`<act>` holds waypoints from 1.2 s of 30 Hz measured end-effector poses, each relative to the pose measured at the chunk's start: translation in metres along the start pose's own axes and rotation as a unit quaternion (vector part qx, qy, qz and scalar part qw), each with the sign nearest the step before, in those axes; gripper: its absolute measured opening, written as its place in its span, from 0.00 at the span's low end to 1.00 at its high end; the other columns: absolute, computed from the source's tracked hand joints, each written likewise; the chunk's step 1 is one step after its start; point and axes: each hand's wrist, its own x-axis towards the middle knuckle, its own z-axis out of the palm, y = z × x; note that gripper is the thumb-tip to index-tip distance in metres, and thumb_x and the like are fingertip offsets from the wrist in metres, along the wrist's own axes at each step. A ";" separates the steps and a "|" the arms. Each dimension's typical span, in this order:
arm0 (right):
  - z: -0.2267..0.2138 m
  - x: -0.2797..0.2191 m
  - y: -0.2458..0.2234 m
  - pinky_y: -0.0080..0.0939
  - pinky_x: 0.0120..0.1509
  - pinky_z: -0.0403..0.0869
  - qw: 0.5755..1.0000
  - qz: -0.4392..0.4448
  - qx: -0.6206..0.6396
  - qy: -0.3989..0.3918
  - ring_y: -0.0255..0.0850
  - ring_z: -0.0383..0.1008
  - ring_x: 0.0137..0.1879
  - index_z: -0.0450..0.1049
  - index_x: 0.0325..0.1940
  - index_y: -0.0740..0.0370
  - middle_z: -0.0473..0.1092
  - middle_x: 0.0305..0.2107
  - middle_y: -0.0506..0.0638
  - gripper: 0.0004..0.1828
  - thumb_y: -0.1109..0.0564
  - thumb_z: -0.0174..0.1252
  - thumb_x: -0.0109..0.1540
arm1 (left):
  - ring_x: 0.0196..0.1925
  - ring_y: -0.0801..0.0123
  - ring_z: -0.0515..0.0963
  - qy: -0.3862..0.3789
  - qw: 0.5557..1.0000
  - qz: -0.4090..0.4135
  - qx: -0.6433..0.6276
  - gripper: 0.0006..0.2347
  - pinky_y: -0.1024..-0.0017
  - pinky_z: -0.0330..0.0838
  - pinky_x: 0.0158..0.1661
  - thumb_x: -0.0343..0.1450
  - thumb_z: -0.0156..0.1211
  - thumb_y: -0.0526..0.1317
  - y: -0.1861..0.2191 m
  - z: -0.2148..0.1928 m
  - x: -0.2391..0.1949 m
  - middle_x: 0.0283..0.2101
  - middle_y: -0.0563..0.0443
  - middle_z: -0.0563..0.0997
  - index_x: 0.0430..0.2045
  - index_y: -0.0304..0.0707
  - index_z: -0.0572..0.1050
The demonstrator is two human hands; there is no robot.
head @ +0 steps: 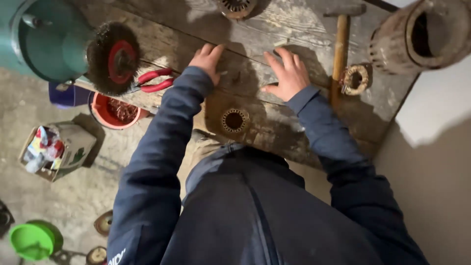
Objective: Stripping and collecting copper wire from an electric motor stator using pliers.
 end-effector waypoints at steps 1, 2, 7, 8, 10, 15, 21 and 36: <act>0.000 0.007 0.001 0.68 0.68 0.63 1.000 -0.009 0.004 -0.002 0.69 0.58 0.68 0.58 0.77 0.52 0.53 0.68 0.63 0.58 0.37 0.78 0.49 | 0.60 0.35 0.71 0.004 1.000 -0.009 0.003 0.34 0.53 0.69 0.59 0.63 0.69 0.36 0.003 0.004 0.003 0.61 0.33 0.70 0.68 0.43 0.65; -0.003 0.016 0.002 0.68 0.67 0.65 0.999 -0.025 0.020 -0.021 0.68 0.59 0.67 0.57 0.78 0.51 0.54 0.68 0.62 0.57 0.39 0.78 0.51 | 0.59 0.36 0.71 -0.009 1.000 -0.008 0.010 0.33 0.53 0.70 0.59 0.62 0.69 0.37 0.006 0.005 0.009 0.60 0.34 0.71 0.66 0.44 0.67; -0.031 0.059 -0.016 0.66 0.63 0.68 0.993 -0.089 0.043 -0.068 0.66 0.61 0.63 0.57 0.78 0.52 0.56 0.65 0.61 0.56 0.48 0.76 0.49 | 0.56 0.37 0.72 -0.041 0.999 0.003 -0.030 0.33 0.52 0.70 0.55 0.57 0.71 0.40 0.018 0.007 0.023 0.55 0.36 0.72 0.61 0.43 0.70; -0.027 0.064 -0.015 0.64 0.63 0.69 0.990 -0.112 0.036 -0.080 0.65 0.62 0.62 0.59 0.77 0.53 0.57 0.65 0.60 0.54 0.51 0.75 0.49 | 0.55 0.36 0.72 -0.049 0.998 0.004 -0.041 0.34 0.51 0.70 0.54 0.56 0.72 0.41 0.021 0.008 0.024 0.54 0.36 0.72 0.60 0.42 0.70; -0.021 0.075 -0.012 0.61 0.62 0.70 0.986 -0.136 0.030 -0.094 0.64 0.63 0.61 0.61 0.75 0.54 0.58 0.64 0.59 0.52 0.54 0.75 0.48 | 0.54 0.36 0.72 -0.060 0.997 0.004 -0.054 0.35 0.51 0.70 0.53 0.54 0.73 0.42 0.023 0.011 0.028 0.52 0.36 0.73 0.59 0.40 0.69; -0.012 0.089 -0.009 0.53 0.59 0.73 0.980 -0.149 0.115 -0.063 0.58 0.68 0.59 0.73 0.59 0.60 0.64 0.54 0.57 0.31 0.60 0.71 0.51 | 0.50 0.39 0.77 0.010 0.997 -0.039 -0.060 0.22 0.50 0.73 0.48 0.60 0.69 0.39 0.014 0.033 0.039 0.47 0.39 0.77 0.49 0.42 0.74; 0.013 0.090 -0.002 0.52 0.50 0.74 0.980 -0.151 0.127 -0.002 0.55 0.73 0.49 0.76 0.48 0.59 0.68 0.43 0.54 0.15 0.67 0.61 0.57 | 0.45 0.41 0.80 0.030 0.996 -0.073 -0.034 0.14 0.49 0.75 0.44 0.64 0.68 0.41 0.009 0.049 0.057 0.42 0.40 0.81 0.40 0.43 0.75; -0.048 0.092 -0.030 0.46 0.45 0.78 0.944 -0.036 0.307 0.112 0.52 0.79 0.40 0.80 0.45 0.62 0.75 0.37 0.56 0.08 0.64 0.64 0.62 | 0.47 0.66 0.82 -0.085 0.918 -0.037 -0.387 0.22 0.68 0.78 0.49 0.67 0.73 0.41 0.048 0.016 0.055 0.45 0.46 0.82 0.53 0.36 0.74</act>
